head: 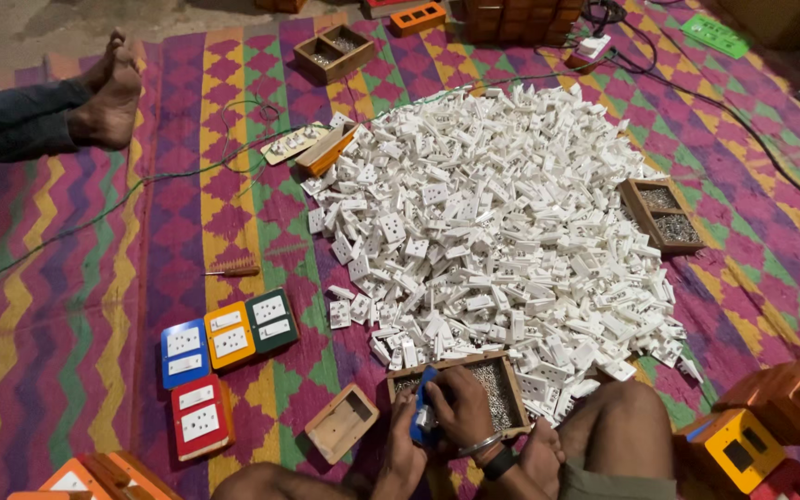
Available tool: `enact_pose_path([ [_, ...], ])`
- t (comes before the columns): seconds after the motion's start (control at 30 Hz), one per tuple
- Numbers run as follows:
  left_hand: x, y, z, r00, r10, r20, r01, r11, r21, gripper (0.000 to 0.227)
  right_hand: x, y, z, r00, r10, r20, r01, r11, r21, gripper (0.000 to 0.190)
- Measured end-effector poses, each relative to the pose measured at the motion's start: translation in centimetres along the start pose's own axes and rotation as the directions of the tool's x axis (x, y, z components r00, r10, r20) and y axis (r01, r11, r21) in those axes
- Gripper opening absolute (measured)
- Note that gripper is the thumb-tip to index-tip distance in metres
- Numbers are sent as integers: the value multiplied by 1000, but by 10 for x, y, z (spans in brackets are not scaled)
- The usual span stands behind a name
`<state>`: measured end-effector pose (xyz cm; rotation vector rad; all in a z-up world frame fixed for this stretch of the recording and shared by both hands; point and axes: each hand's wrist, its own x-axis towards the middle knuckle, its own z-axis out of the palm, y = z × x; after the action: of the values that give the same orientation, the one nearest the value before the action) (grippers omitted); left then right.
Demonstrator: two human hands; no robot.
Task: The person sits on a mat and assembles electrical socket components by hand. They pick up white plastic socket parts and colored frames, insert metal screws into the frames, and place the sockets into the frames. The person handles the components one at a time, working with a large pile of parts and a small box of screws.
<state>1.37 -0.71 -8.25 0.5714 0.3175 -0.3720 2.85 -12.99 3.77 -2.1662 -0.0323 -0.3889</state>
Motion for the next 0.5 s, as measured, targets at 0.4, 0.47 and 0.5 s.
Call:
enact_pose_path([
  [0.4,-15,19,25,999,-27,-38,28,999,40,33,-7,1,1,995,-104,-2,104,994,-14,15],
  [0.47,-14,19,24,999,-33,-29,34,999,31,33,-7,2,1,999,-42,33,42,999,2,15],
  [0.5,-14,19,23,999,-32,-23,34,997,69,34,-7,3,1,999,-1,43,0,1000,3,15],
])
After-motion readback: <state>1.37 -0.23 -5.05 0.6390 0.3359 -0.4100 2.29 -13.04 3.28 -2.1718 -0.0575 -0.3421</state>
